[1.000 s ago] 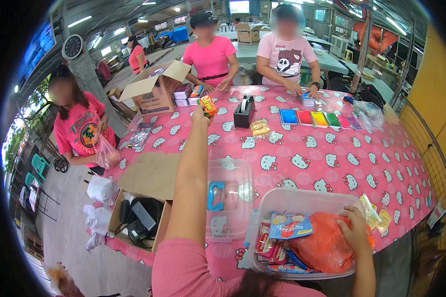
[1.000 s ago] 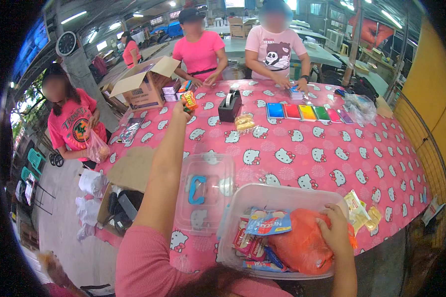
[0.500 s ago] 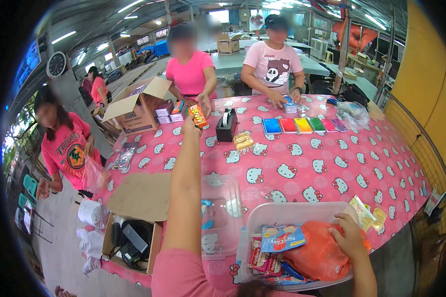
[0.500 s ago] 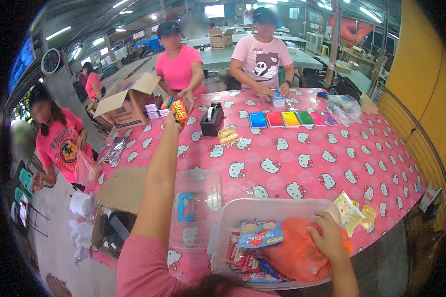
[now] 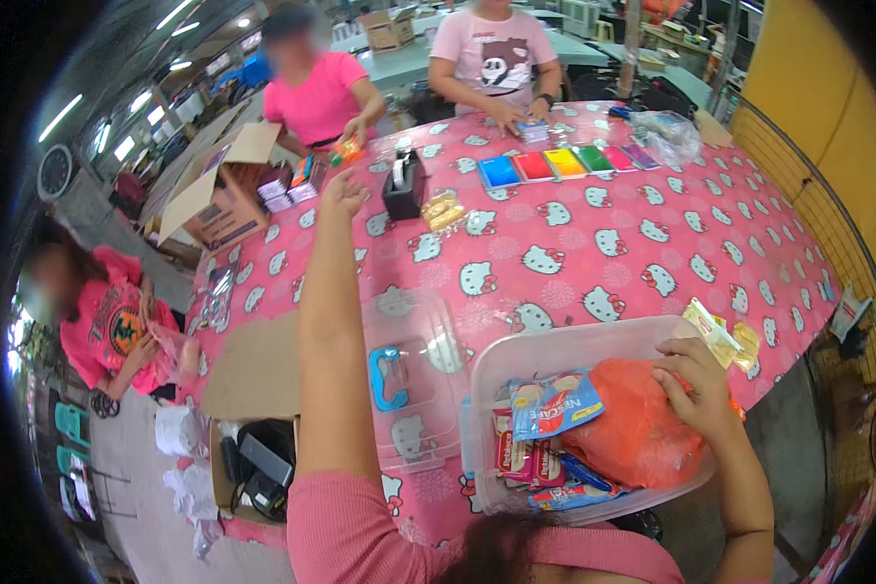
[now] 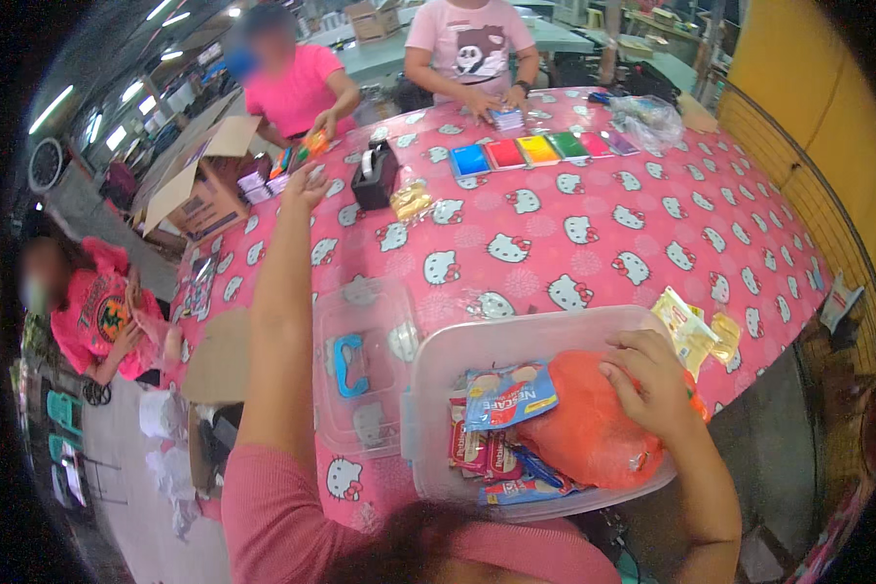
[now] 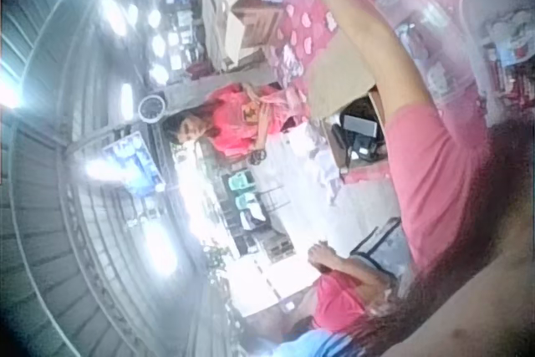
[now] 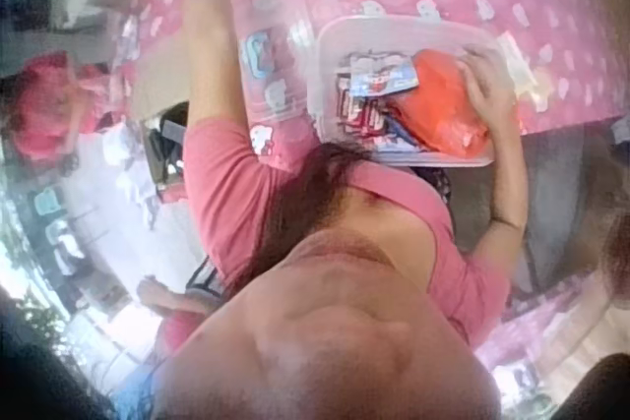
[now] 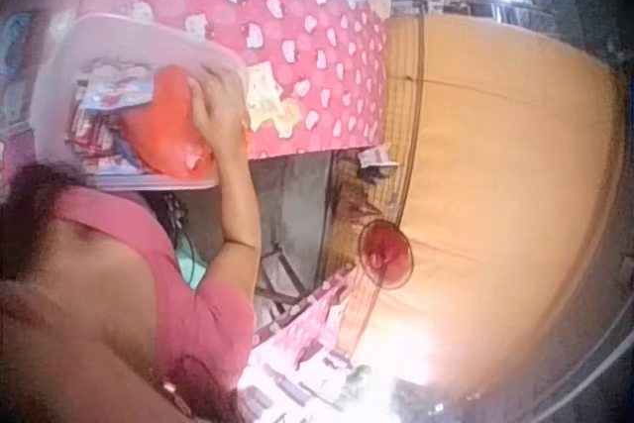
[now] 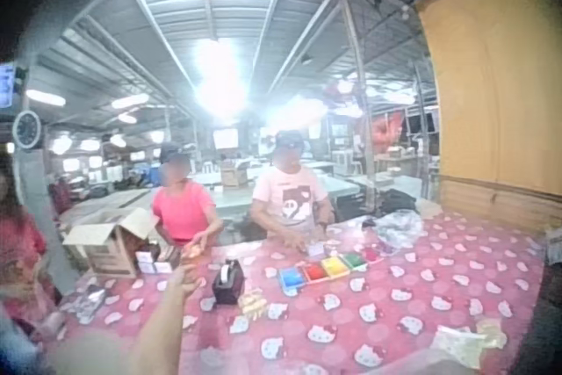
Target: The person takes various small snack and coffee packets from a plastic container, cuts some open with shears, and sorts them across a table to other people.
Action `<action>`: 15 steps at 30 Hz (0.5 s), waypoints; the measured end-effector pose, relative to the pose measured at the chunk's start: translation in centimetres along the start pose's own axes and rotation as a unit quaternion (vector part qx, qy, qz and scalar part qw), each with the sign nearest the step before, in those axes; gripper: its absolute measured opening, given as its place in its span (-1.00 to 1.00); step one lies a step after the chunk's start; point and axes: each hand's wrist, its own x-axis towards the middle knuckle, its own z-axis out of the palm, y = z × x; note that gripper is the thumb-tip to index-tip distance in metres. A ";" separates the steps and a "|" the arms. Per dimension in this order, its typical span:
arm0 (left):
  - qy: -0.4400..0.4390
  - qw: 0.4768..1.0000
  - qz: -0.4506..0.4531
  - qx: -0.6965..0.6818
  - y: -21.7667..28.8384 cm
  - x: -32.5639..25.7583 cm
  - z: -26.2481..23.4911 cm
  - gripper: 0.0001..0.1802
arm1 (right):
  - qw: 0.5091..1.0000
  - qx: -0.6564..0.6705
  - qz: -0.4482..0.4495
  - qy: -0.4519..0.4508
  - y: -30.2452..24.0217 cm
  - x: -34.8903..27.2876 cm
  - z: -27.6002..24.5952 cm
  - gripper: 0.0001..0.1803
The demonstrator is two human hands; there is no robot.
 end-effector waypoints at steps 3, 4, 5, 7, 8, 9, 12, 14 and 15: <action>-0.022 0.995 -0.042 0.089 0.0 -1.7 0.3 -0.39 | 1.000 -0.021 -0.009 0.000 -1.2 0.0 -0.5 -0.86; -0.005 0.992 -0.044 0.114 0.0 -2.2 0.1 -0.35 | 0.999 -0.013 -0.025 -0.016 -2.0 0.1 -0.6 -0.86; 0.009 0.989 -0.046 0.138 -0.1 -2.7 0.1 -0.31 | 0.999 -0.009 -0.038 -0.032 -2.8 0.2 -0.6 -0.85; 0.030 0.982 -0.043 0.181 0.0 -3.3 -0.4 -0.29 | 0.994 0.039 -0.042 -0.098 -4.4 1.0 0.3 -0.87; 0.032 0.979 -0.037 0.196 0.1 -3.6 -1.5 -0.28 | 0.981 0.089 -0.033 -0.167 -5.5 0.9 0.9 -0.88; 0.031 0.977 -0.031 0.210 0.3 -3.7 -2.8 -0.26 | 0.961 0.081 -0.014 -0.264 -5.9 1.0 2.1 -0.86; 0.008 0.974 -0.026 0.224 0.0 -4.3 -4.2 -0.23 | 0.879 0.035 0.052 -0.473 -5.3 1.0 6.4 -0.82; 0.003 0.972 -0.016 0.233 0.4 -4.8 -3.4 -0.20 | 0.856 0.005 0.056 -0.514 -5.0 -0.9 8.6 -0.81; 0.014 0.970 -0.006 0.244 1.0 -5.1 -3.4 -0.19 | 0.834 -0.030 0.040 -0.550 -5.2 -0.6 9.6 -0.79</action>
